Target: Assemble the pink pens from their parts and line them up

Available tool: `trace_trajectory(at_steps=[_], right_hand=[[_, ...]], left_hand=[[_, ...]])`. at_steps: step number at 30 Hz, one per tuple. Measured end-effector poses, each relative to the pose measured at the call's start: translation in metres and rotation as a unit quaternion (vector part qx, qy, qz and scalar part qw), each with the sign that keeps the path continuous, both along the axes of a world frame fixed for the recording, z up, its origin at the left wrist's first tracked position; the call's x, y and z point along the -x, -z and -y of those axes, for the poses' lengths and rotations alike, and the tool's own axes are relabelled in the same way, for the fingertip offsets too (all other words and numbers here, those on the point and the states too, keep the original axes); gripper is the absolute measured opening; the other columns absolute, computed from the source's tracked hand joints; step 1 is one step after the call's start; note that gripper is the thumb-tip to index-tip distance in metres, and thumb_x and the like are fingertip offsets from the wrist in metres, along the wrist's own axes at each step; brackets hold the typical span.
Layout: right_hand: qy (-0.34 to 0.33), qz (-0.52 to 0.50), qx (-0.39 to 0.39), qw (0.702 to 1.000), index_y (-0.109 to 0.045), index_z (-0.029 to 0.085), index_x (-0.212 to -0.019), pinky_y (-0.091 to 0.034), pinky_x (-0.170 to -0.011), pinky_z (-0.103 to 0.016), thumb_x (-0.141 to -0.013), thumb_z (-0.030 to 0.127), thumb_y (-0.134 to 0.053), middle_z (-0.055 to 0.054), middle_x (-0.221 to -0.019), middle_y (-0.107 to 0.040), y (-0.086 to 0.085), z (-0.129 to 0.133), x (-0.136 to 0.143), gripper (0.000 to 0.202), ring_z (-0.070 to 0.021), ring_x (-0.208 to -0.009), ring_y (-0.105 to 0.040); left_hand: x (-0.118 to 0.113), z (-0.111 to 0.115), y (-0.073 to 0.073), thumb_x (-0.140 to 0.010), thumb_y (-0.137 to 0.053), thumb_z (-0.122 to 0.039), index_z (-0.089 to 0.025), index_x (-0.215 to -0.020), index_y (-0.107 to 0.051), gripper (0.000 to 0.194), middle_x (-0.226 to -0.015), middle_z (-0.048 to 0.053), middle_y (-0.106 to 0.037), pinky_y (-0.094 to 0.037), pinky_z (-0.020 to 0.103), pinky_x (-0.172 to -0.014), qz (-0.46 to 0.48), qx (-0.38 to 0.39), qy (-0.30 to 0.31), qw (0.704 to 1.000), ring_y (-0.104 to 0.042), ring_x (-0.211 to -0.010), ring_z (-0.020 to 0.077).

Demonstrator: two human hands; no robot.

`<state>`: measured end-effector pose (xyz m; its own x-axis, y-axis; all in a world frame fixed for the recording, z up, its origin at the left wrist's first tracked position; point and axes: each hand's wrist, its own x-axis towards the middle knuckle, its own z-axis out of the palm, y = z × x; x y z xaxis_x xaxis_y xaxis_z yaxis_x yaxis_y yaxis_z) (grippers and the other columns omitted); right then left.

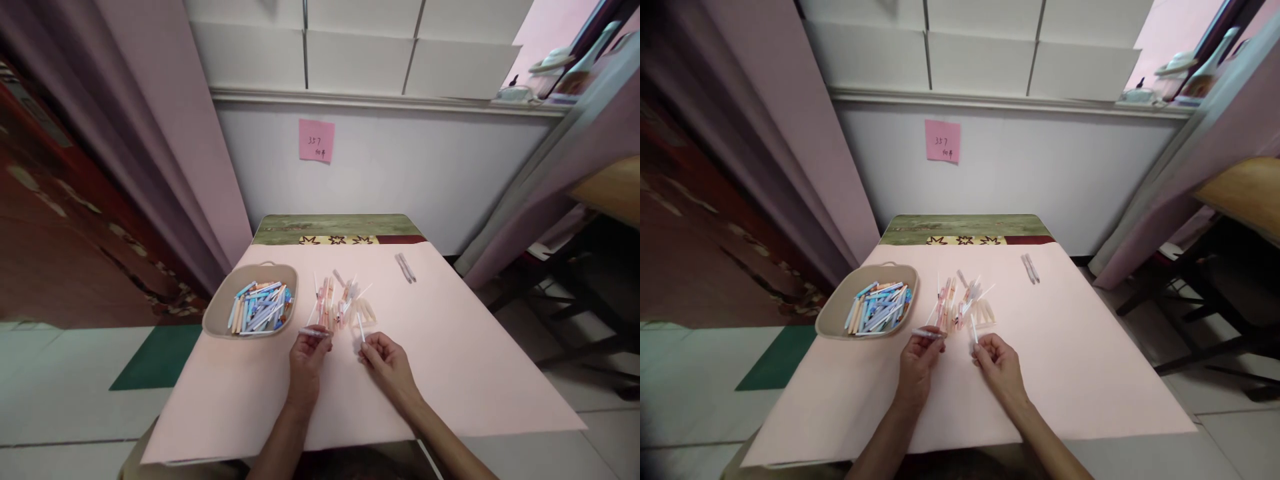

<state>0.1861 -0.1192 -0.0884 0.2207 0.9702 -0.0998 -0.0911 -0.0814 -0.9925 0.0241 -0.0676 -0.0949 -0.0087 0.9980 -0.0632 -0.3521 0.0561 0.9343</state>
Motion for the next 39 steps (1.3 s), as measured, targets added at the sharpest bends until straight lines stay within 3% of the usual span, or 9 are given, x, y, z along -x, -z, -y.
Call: trace_trajectory(at_steps=[4, 8, 17, 22, 27, 32, 35, 39], right_hand=[[-0.032, 0.035, -0.003, 0.999, -0.061, 0.017, -0.08, -0.042, -0.055, -0.022, -0.079, 0.051, -0.062, 0.0, -0.065, -0.06, -0.009, 0.002, 0.002, 0.034, -0.0122, -0.057, -0.052], [-0.038, 0.126, -0.018, 0.991, -0.066, 0.017, -0.082, -0.038, -0.051, -0.022, -0.082, 0.05, -0.058, -0.001, -0.064, -0.057, -0.018, 0.005, 0.0, 0.033, -0.0131, -0.057, -0.049], [-0.015, 0.241, -0.053, 0.969, -0.069, 0.019, -0.084, -0.039, -0.053, -0.024, -0.084, 0.041, -0.055, -0.002, -0.067, -0.061, -0.023, 0.007, -0.005, 0.026, -0.0153, -0.06, -0.051], [-0.028, 0.323, -0.096, 0.941, -0.071, 0.022, -0.087, -0.042, -0.055, -0.025, -0.086, 0.035, -0.054, -0.003, -0.074, -0.065, -0.031, 0.011, -0.007, 0.021, -0.0153, -0.061, -0.055], [-0.042, 0.355, -0.105, 0.928, -0.071, 0.024, -0.088, -0.042, -0.054, -0.025, -0.086, 0.032, -0.054, -0.003, -0.074, -0.066, -0.035, 0.011, -0.006, 0.02, -0.0153, -0.06, -0.057], [-0.048, 0.351, -0.079, 0.932, -0.071, 0.024, -0.085, -0.042, -0.055, -0.026, -0.084, 0.031, -0.053, -0.003, -0.074, -0.068, -0.028, 0.01, -0.013, 0.019, -0.0162, -0.06, -0.057], [-0.03, 0.354, -0.053, 0.933, -0.071, 0.023, -0.083, -0.042, -0.056, -0.026, -0.083, 0.033, -0.054, -0.003, -0.072, -0.068, -0.022, 0.011, -0.019, 0.019, -0.0174, -0.06, -0.057], [-0.012, 0.363, -0.021, 0.931, -0.071, 0.024, -0.083, -0.043, -0.059, -0.027, -0.083, 0.034, -0.054, -0.002, -0.076, -0.07, -0.017, 0.012, -0.025, 0.02, -0.0191, -0.065, -0.06]], left_hand=[[0.002, 0.0, -0.006, -0.072, -0.072, -0.024, -0.016, -0.087, -0.064, 0.019, -0.082, 0.003, -0.066, -0.048, 0.025, -0.066, 0.132, 0.042, 0.076, 0.987, -0.057, -0.065, 0.0092], [0.005, -0.002, -0.003, -0.074, -0.071, -0.024, -0.016, -0.09, -0.066, 0.018, -0.086, 0.004, -0.068, -0.05, 0.026, -0.069, 0.195, 0.078, 0.089, 0.974, -0.06, -0.069, 0.0105], [0.003, -0.001, -0.004, -0.074, -0.071, -0.024, -0.018, -0.089, -0.067, 0.017, -0.087, 0.004, -0.07, -0.049, 0.026, -0.069, 0.167, 0.07, 0.076, 0.981, -0.06, -0.068, 0.01], [0.001, 0.001, -0.005, -0.073, -0.072, -0.027, -0.016, -0.09, -0.066, 0.022, -0.088, 0.007, -0.07, -0.049, 0.029, -0.067, 0.134, 0.054, 0.073, 0.987, -0.059, -0.065, 0.0113], [-0.001, 0.002, -0.006, -0.071, -0.073, -0.026, -0.016, -0.087, -0.065, 0.021, -0.073, 0.0, -0.064, -0.046, 0.024, -0.062, 0.119, 0.053, 0.084, 0.988, -0.056, -0.06, 0.0089], [-0.003, 0.005, -0.007, -0.074, -0.069, -0.033, -0.016, -0.089, -0.065, 0.022, -0.084, 0.004, -0.069, -0.049, 0.028, -0.069, 0.047, 0.02, 0.066, 0.996, -0.059, -0.065, 0.0111], [-0.006, 0.01, -0.004, -0.079, -0.064, -0.034, -0.018, -0.091, -0.066, 0.021, -0.091, 0.006, -0.07, -0.05, 0.03, -0.074, -0.073, -0.044, 0.04, 0.996, -0.062, -0.075, 0.0152], [-0.009, 0.014, 0.002, -0.083, -0.058, -0.031, -0.021, -0.095, -0.066, 0.018, -0.096, 0.006, -0.069, -0.048, 0.034, -0.083, -0.264, -0.145, 0.006, 0.954, -0.064, -0.09, 0.0213]])
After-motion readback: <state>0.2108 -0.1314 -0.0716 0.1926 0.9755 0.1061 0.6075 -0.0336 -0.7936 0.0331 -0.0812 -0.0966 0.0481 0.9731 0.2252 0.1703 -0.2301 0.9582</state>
